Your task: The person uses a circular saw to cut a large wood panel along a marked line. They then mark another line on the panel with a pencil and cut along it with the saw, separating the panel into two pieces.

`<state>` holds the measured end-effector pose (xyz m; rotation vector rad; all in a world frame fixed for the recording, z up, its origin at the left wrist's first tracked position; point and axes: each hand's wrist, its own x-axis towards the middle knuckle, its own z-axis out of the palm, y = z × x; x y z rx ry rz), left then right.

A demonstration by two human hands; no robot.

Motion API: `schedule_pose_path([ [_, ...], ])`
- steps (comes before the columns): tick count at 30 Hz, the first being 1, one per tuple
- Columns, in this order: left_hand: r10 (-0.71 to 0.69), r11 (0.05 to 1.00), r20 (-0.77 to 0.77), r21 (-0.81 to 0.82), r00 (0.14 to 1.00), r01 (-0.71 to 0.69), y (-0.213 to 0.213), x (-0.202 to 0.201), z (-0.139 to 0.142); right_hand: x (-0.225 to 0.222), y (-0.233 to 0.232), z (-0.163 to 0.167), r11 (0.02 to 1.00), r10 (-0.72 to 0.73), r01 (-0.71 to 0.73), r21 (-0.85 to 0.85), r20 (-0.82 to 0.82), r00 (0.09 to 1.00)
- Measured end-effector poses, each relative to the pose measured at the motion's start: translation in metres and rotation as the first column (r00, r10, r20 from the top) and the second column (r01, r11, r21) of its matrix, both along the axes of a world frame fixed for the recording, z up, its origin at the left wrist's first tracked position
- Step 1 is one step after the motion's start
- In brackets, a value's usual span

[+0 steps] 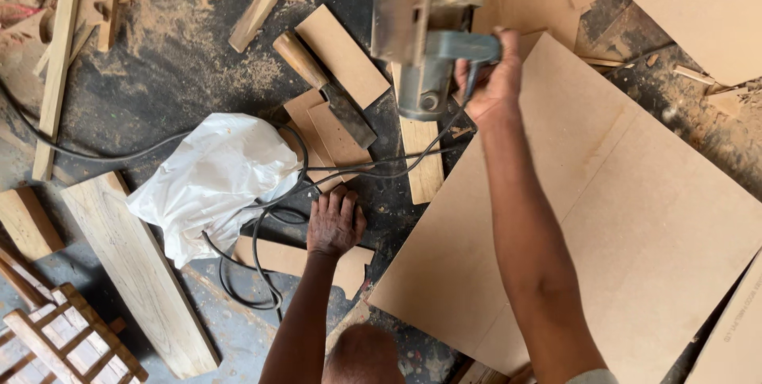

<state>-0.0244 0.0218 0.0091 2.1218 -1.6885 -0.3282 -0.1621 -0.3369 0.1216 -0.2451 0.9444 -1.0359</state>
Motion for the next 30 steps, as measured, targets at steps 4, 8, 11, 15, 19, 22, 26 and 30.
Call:
schedule_pose_path([
  [4, 0.007, 0.999, 0.025, -0.036, 1.000, -0.006, 0.001, -0.002, 0.003, 0.025, 0.044, 0.045, 0.993, -0.011, -0.014, -0.117, -0.211, 0.978],
  [8, 0.001, 0.993, 0.017, 0.120, 1.000, -0.003, 0.000, -0.003, 0.004, 0.002, 0.094, 0.096, 0.948, 0.007, -0.057, -0.312, -0.160, 0.987],
  [11, -0.010, 1.000, 0.030, 0.005, 0.999, 0.009, 0.002, -0.003, 0.002, -0.036, 0.140, 0.129, 0.921, 0.027, -0.072, -0.382, -0.122, 0.992],
  [15, -0.027, 1.000, 0.049, 0.006, 0.998, 0.026, 0.007, -0.005, -0.008, -0.102, 0.196, 0.175, 0.924, 0.036, -0.105, -0.367, -0.191, 0.981],
  [19, -0.059, 0.998, 0.070, 0.037, 0.996, 0.057, 0.006, -0.007, -0.017, -0.159, 0.245, 0.210, 0.936, 0.037, -0.132, -0.327, -0.284, 0.958],
  [22, -0.054, 0.998, 0.186, 0.032, 0.981, 0.049, 0.004, -0.009, -0.020, -0.195, 0.281, 0.219, 0.944, -0.017, -0.117, -0.310, -0.400, 0.916],
  [26, -0.064, 0.996, 0.210, -0.050, 0.976, 0.076, 0.010, -0.012, -0.019, -0.244, 0.317, 0.216, 0.957, -0.120, -0.018, -0.290, -0.453, 0.883],
  [30, -0.094, 0.986, 0.230, -0.113, 0.969, 0.122, 0.018, -0.014, -0.014, -0.291, 0.351, 0.200, 0.962, -0.187, 0.033, -0.272, -0.563, 0.805],
])
